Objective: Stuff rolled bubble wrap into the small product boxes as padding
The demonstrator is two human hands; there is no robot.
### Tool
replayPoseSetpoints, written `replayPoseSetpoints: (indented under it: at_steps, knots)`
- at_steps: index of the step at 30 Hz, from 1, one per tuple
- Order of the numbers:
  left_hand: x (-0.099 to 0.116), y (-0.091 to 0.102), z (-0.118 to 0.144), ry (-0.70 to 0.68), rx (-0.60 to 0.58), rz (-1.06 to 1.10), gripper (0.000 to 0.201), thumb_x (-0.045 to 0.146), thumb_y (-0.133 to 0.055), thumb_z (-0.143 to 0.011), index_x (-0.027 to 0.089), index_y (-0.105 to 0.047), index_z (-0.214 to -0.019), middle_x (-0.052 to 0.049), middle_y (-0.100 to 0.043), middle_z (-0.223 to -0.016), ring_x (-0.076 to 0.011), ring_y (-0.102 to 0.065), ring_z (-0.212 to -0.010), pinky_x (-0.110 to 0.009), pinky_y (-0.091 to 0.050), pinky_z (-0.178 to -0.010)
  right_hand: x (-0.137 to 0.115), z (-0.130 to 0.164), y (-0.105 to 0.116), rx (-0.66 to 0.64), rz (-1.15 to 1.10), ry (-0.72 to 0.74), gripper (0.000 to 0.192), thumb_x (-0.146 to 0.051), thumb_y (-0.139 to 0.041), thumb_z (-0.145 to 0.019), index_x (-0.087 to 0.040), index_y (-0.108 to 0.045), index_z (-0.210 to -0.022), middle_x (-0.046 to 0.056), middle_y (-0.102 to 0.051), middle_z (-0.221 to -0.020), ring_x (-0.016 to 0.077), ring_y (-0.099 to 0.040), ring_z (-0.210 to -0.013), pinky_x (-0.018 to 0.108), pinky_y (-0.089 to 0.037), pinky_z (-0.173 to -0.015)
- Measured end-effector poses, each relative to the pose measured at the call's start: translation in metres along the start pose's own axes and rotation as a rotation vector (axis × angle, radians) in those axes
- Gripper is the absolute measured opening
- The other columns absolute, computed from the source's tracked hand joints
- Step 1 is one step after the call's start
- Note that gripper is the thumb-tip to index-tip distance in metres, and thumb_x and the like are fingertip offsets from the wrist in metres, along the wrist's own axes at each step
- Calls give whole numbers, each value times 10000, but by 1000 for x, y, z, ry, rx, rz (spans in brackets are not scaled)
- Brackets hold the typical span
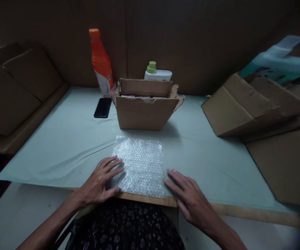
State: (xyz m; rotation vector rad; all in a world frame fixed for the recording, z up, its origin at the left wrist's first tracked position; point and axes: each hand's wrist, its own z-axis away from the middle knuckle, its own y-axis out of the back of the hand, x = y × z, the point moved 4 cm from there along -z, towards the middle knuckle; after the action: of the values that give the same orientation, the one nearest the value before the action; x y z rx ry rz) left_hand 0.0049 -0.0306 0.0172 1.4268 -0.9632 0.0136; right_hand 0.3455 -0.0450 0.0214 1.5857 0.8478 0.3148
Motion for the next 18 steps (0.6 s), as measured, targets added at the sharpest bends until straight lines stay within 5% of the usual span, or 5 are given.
replayPoseSetpoints:
  at_steps: [5, 10, 13, 18]
  knots:
    - [4, -3, 20, -30, -145, -14, 802, 404, -708, -849, 310, -333, -1552, -87, -424, -1598, -359, -312, -1504, -667, -258, -1206, -27, -37, -17, 21, -205, 5, 294, -92, -491, -938, -238, -692, -1096, 97, -659, -1378, 279, -581, -1316, 483, -528, -994]
    - [3, -1, 12, 33, 124, 23, 505, 219, -563, -930, 276, -506, -1428, -87, -650, -1379, -284, -559, -1324, -539, -466, -1104, -12, -45, -16, 103, -683, -362, 249, -333, -440, -1018, -241, -671, -1000, 62, -753, -1072, 221, -706, -1007, 367, -570, -863]
    - [0, 5, -1, 193, 288, 109, 295, 232, -517, -963, 232, -644, -1230, -72, -757, -1146, -219, -709, -1030, -344, -600, -816, -2, -40, -14, 121, -880, -573, 337, -480, -455, -1002, -229, -651, -1109, 38, -721, -862, 190, -687, -791, 311, -559, -753]
    - [-9, 6, -25, 396, 277, 91, 392, 287, -531, -926, 195, -600, -1301, -33, -770, -971, -141, -634, -596, -274, -537, -576, 6, -50, -21, 147, -856, -595, 596, -452, -622, -892, -216, -469, -1417, 35, -717, -933, 171, -648, -760, 317, -532, -775]
